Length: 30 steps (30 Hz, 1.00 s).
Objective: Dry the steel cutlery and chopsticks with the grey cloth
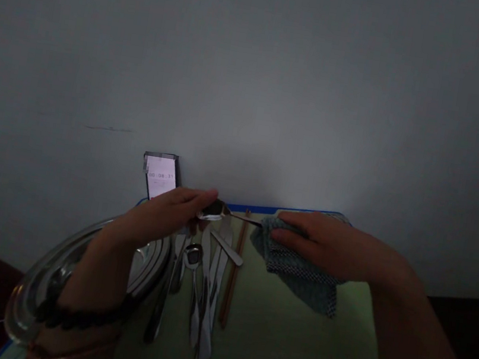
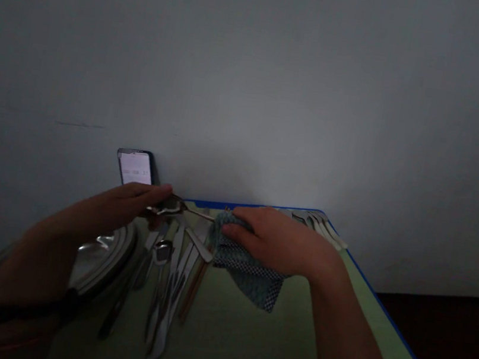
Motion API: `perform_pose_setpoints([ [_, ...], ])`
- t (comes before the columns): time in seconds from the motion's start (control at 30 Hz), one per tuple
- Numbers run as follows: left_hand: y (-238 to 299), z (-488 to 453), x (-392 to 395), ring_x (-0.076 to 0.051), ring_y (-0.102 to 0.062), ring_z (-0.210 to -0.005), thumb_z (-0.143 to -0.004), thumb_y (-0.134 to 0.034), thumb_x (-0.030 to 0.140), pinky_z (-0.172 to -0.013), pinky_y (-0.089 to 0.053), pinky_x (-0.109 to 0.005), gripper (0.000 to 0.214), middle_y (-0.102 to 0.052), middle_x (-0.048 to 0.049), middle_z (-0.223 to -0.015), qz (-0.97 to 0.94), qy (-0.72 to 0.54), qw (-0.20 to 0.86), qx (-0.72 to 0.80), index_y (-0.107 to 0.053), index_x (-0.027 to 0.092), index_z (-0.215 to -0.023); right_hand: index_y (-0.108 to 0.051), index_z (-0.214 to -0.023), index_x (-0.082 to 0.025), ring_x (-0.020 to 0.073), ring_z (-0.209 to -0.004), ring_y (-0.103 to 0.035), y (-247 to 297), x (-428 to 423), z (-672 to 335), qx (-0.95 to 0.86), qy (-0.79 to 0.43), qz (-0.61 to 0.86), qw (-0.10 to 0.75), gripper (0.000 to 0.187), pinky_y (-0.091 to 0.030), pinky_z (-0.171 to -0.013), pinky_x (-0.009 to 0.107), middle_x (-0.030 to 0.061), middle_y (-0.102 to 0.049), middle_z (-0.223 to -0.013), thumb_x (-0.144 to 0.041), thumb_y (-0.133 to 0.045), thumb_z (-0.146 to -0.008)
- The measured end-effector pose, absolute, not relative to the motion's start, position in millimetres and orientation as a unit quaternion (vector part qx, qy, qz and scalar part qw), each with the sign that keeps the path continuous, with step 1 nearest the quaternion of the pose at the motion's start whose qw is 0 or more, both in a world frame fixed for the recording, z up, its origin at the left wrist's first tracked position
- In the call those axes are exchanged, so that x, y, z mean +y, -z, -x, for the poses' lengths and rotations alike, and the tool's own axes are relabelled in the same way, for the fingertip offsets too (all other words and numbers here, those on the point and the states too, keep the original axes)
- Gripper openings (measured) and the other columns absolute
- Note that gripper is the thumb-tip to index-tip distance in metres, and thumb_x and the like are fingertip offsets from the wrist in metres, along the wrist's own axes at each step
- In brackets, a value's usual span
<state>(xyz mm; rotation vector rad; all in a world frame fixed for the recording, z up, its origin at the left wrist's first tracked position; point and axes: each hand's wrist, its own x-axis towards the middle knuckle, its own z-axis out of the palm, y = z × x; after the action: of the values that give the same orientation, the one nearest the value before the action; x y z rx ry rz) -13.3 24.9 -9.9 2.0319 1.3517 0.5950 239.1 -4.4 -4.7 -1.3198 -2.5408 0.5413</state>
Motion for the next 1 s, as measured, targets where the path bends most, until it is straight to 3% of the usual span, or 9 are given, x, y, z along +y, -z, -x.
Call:
perform_pose_setpoints([
  [0.13,18.6,17.4,32.9,-0.014,-0.054,-0.065,-0.083,-0.050,0.043,-0.066,-0.042,-0.026,0.032,-0.058,0.0000,-0.065,-0.737,-0.372,0.395,0.402,-0.059,0.016,-0.068,-0.053,-0.081,-0.019,0.0146,-0.068,-0.054,8.6,-1.2,-231.7,-0.857,-0.194,0.454,0.147,0.032,-0.037,-0.062,0.027,0.0034,-0.061,-0.078,-0.042,-0.032,-0.090],
  [0.27,16.3,17.9,30.6,-0.013,-0.056,-0.070,-0.077,-0.062,0.029,-0.069,-0.042,-0.026,0.015,-0.062,-0.0006,-0.070,-0.737,-0.379,0.397,0.395,-0.063,0.017,-0.069,-0.053,-0.087,-0.018,0.0168,-0.078,-0.055,14.4,2.6,-223.3,-0.861,-0.230,0.418,0.178,0.032,-0.039,-0.072,0.029,0.0051,-0.062,-0.086,-0.040,-0.030,-0.092],
  [0.4,13.8,3.2,27.2,-0.013,-0.056,-0.066,-0.078,-0.062,0.031,-0.067,-0.044,-0.025,0.021,-0.063,-0.0016,-0.068,-0.707,-0.427,0.412,0.384,-0.065,0.016,-0.064,-0.053,-0.087,-0.018,0.0167,-0.082,-0.054,17.5,3.8,-217.4,-0.862,-0.261,0.386,0.198,0.031,-0.039,-0.077,0.030,0.0049,-0.062,-0.091,-0.038,-0.031,-0.092],
  [0.5,19.2,-14.9,30.7,-0.011,-0.056,-0.061,-0.080,-0.059,0.039,-0.061,-0.044,-0.023,0.023,-0.061,0.0004,-0.064,-0.646,-0.487,0.490,0.325,-0.068,0.018,-0.081,-0.051,-0.083,-0.018,0.0150,-0.074,-0.052,19.8,4.2,-210.8,-0.855,-0.268,0.381,0.230,0.032,-0.039,-0.071,0.028,0.0031,-0.060,-0.082,-0.041,-0.030,-0.092],
  [0.6,23.8,-28.6,36.1,-0.009,-0.053,-0.058,-0.079,-0.061,0.039,-0.056,-0.043,-0.019,0.023,-0.059,0.0011,-0.063,-0.601,-0.562,0.471,0.317,-0.068,0.017,-0.076,-0.049,-0.082,-0.019,0.0137,-0.073,-0.050,23.7,6.8,-205.6,-0.849,-0.273,0.364,0.269,0.031,-0.039,-0.071,0.027,0.0019,-0.059,-0.082,-0.040,-0.030,-0.092],
  [0.77,19.3,-33.3,40.3,-0.008,-0.053,-0.061,-0.083,-0.057,0.031,-0.058,-0.045,-0.018,0.020,-0.054,0.0028,-0.067,-0.468,-0.681,0.502,0.254,-0.061,0.019,-0.067,-0.049,-0.081,-0.019,0.0145,-0.072,-0.050,28.1,16.0,-216.8,-0.860,-0.240,0.391,0.226,0.028,-0.038,-0.069,0.028,0.0019,-0.057,-0.078,-0.037,-0.032,-0.091],
  [0.9,15.5,-27.8,39.3,-0.009,-0.056,-0.063,-0.085,-0.052,0.030,-0.060,-0.048,-0.020,0.020,-0.054,0.0026,-0.072,-0.467,-0.676,0.504,0.266,-0.058,0.018,-0.069,-0.051,-0.078,-0.018,0.0143,-0.070,-0.050,28.4,22.8,-234.2,-0.844,-0.232,0.414,0.251,0.031,-0.038,-0.067,0.028,0.0013,-0.056,-0.076,-0.041,-0.033,-0.090],
  [1.0,14.1,-25.8,33.1,-0.011,-0.060,-0.061,-0.085,-0.050,0.033,-0.058,-0.049,-0.023,0.023,-0.056,0.0011,-0.069,-0.576,-0.560,0.487,0.342,-0.056,0.016,-0.070,-0.054,-0.081,-0.018,0.0156,-0.073,-0.051,29.4,26.8,-240.5,-0.797,-0.258,0.439,0.325,0.036,-0.040,-0.068,0.028,0.0016,-0.057,-0.077,-0.048,-0.035,-0.088],
])
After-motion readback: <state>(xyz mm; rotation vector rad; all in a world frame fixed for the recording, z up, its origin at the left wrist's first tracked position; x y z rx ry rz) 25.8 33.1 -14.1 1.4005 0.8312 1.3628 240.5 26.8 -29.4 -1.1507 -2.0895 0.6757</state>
